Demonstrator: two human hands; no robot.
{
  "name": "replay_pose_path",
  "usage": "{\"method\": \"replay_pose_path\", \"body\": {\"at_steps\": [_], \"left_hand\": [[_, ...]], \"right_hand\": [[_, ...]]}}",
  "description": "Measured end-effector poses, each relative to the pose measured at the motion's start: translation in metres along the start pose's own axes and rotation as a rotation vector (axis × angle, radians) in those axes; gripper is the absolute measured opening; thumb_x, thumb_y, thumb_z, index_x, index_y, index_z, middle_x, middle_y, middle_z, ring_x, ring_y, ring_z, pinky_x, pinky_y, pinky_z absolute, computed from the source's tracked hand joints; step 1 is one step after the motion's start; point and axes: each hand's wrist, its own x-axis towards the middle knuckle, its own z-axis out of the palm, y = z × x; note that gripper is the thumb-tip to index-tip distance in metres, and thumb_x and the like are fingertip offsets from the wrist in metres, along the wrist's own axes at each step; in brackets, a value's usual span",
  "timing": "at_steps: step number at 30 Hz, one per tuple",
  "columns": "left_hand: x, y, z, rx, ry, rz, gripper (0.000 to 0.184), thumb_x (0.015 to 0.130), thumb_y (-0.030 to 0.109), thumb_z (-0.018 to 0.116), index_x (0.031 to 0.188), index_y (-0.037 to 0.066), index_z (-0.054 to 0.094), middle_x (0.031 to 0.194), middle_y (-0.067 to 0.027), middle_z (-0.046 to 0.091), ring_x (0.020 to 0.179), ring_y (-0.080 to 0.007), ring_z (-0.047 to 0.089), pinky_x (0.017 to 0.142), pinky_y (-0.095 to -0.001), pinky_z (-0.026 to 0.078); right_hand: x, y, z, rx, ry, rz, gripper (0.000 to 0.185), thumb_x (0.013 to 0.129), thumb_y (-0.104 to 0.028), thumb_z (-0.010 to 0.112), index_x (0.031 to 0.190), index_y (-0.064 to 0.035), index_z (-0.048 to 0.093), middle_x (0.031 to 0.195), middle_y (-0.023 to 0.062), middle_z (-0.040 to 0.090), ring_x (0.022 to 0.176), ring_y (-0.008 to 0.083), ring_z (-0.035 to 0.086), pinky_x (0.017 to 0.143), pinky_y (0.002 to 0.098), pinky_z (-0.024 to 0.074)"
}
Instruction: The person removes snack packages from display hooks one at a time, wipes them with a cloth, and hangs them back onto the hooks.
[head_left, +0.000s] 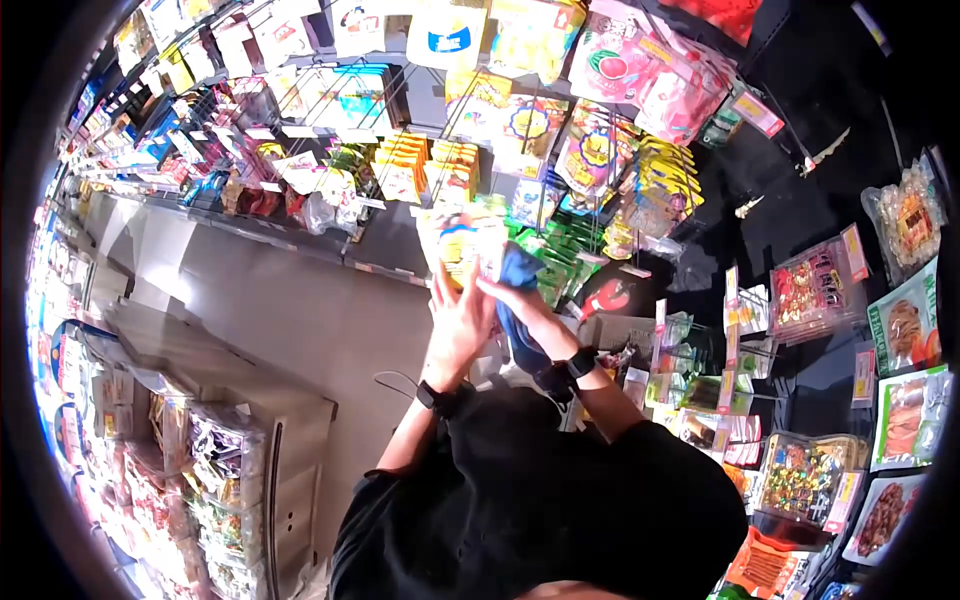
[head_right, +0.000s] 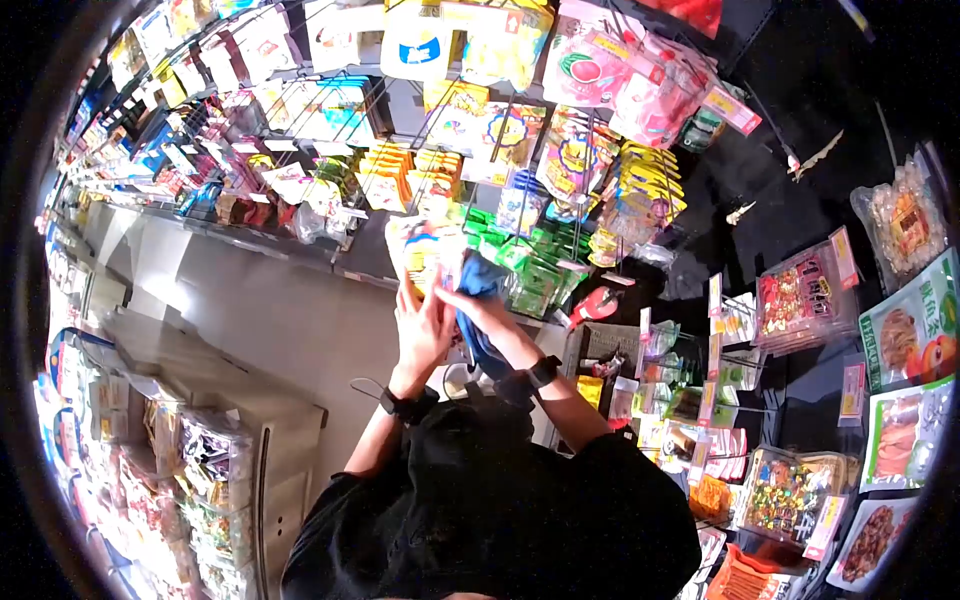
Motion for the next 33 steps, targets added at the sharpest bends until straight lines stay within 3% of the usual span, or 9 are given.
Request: {"method": "replay_pose_path", "body": {"at_steps": [3,7,8,14,15,22,27,31,33], "left_hand": [[-0.002,0.002,0.008,0.204,-0.167,0.074,0.053,0.085,0.025,0.05,0.137,0.017,0.042,0.145,-0.0287,0.019,0.126,-0.051,0.027,0.099,-0.0574,0.03],[0.017,-0.056,0.032,-0.223,-0.208,0.279,0.027,0.082,0.014,0.05,0.101,0.007,0.067,0.123,-0.0179,0.055,0.12,-0.0357,0.044,0.101,-0.0446,0.034],[0.021,-0.043,0.018,-0.41,-0.199,0.124,0.023,0.085,0.009,0.047,0.097,0.004,0.067,0.11,-0.0128,0.062,0.112,-0.0304,0.053,0.097,-0.04,0.039],[0.03,-0.078,0.036,-0.906,-0.198,-0.311,0.024,0.093,0.017,0.047,0.097,-0.002,0.062,0.094,-0.009,0.066,0.088,-0.0176,0.062,0.081,-0.0292,0.046],[0.027,-0.083,0.042,-0.98,-0.169,-0.338,0.027,0.094,0.022,0.047,0.097,0.0,0.062,0.091,-0.0085,0.066,0.084,-0.0172,0.063,0.079,-0.0292,0.046],[0.027,-0.098,0.061,-1.008,-0.226,-0.462,0.033,0.096,0.027,0.047,0.099,-0.004,0.06,0.091,-0.0117,0.065,0.082,-0.0188,0.062,0.076,-0.0303,0.048],[0.053,-0.118,0.086,-0.964,-0.175,-0.523,0.03,0.095,0.023,0.048,0.1,-0.003,0.061,0.091,-0.0101,0.065,0.08,-0.0184,0.064,0.073,-0.0286,0.049],[0.11,-0.114,0.099,-0.871,-0.204,-0.457,0.041,0.09,0.024,0.059,0.119,-0.004,0.053,0.109,-0.0116,0.062,0.101,-0.0185,0.057,0.086,-0.033,0.046],[0.147,-0.114,0.116,-0.945,-0.165,-0.396,0.05,0.086,0.02,0.064,0.127,-0.003,0.047,0.115,-0.011,0.06,0.106,-0.0186,0.055,0.091,-0.0342,0.044]], "right_hand": [[0.01,0.029,-0.032,0.259,0.131,0.226,0.032,0.084,-0.024,0.066,0.109,-0.0044,0.063,0.106,0.0022,0.062,0.09,0.0114,0.057,0.08,0.0228,0.0443],[0.03,0.077,-0.079,0.51,0.15,0.383,0.033,0.087,-0.031,0.062,0.108,-0.0063,0.062,0.095,0.0081,0.068,0.074,0.0206,0.066,0.068,0.033,0.0533],[0.033,0.077,-0.085,0.586,0.102,0.432,0.035,0.087,-0.032,0.061,0.109,-0.0051,0.06,0.096,0.008,0.068,0.075,0.0209,0.066,0.068,0.0335,0.0537],[0.061,0.035,-0.099,0.295,0.255,0.151,0.038,0.08,-0.036,0.069,0.105,-0.0087,0.062,0.089,0.0027,0.066,0.073,0.0151,0.062,0.066,0.0284,0.0495],[0.076,0.038,-0.11,0.221,0.16,-0.033,0.048,0.079,-0.033,0.071,0.117,-0.0085,0.056,0.105,0.0024,0.062,0.09,0.0144,0.059,0.08,0.0288,0.0457],[0.141,0.038,-0.149,0.292,0.069,0.106,0.05,0.082,-0.025,0.069,0.123,-0.0009,0.053,0.119,0.0054,0.059,0.106,0.0155,0.055,0.095,0.0284,0.0408],[0.148,0.047,-0.162,0.009,0.135,0.073,0.048,0.077,-0.024,0.074,0.118,-0.0041,0.057,0.113,0.0025,0.06,0.103,0.0137,0.054,0.093,0.0292,0.0415],[0.164,0.069,-0.184,0.021,-0.012,0.026,0.055,0.076,-0.028,0.075,0.121,-0.0051,0.054,0.113,0.0009,0.058,0.102,0.0144,0.053,0.091,0.0291,0.0413],[0.167,0.054,-0.183,0.168,0.028,0.205,0.034,0.079,-0.017,0.072,0.11,-0.0067,0.06,0.102,-0.001,0.062,0.091,0.0125,0.058,0.083,0.0276,0.0467]]}}
